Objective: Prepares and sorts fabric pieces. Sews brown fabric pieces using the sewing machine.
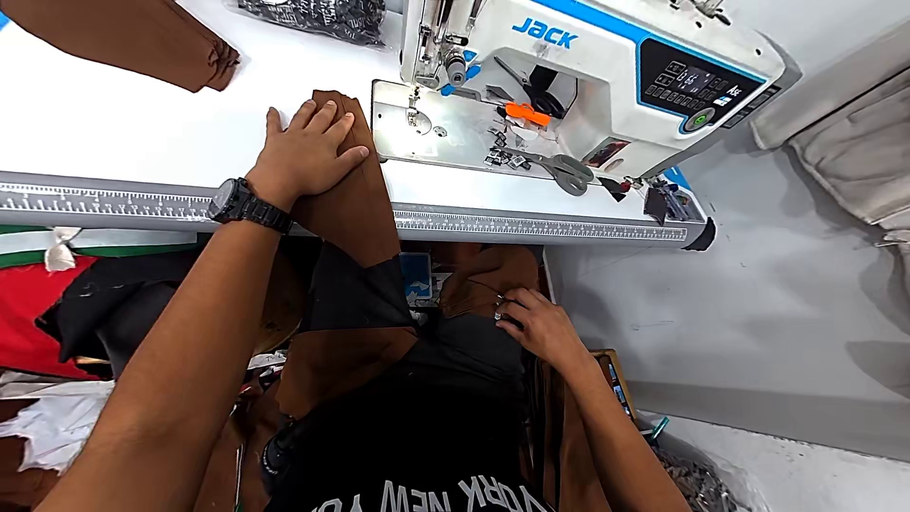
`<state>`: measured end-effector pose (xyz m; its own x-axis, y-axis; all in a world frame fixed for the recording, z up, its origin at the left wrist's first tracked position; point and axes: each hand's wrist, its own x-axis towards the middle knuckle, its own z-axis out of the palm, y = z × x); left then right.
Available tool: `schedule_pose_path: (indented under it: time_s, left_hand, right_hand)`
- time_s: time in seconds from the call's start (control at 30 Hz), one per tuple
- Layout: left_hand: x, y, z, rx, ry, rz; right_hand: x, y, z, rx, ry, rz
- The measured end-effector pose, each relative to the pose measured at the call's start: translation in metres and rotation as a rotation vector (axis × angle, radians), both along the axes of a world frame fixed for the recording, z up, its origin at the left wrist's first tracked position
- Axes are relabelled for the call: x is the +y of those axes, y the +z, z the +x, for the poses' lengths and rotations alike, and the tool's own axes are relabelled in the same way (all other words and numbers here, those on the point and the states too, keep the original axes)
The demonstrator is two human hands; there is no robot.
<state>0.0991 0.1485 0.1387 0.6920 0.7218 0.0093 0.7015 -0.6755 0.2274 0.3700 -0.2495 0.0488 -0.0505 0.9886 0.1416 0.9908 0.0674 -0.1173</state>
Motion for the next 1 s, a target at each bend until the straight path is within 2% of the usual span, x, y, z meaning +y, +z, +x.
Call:
schedule_pose_path:
  time_s: [0.13, 0.33, 0.7, 1.0]
  left_hand:
    - [-0.0003, 0.0001, -0.0006, 0.008, 0.002, 0.001]
    - [-0.0005, 0.0007, -0.0004, 0.009, 0.005, -0.001]
    - [-0.0003, -0.0003, -0.0002, -0.005, -0.001, 0.008]
    - [-0.0004, 0.0000, -0.0003, 0.002, -0.002, 0.003]
  right_hand:
    - [0.0023, 0.0018, 0.0020, 0.017, 0.015, 0.036]
    - [0.0031, 0.0034, -0.0001, -0.049, 0.014, -0.017]
    - [0.0035, 0.0084, 0.0003, -0.020, 0.042, 0.069]
    - [0.0026, 0.0026, 0.0014, -0.024, 0.009, -0.003]
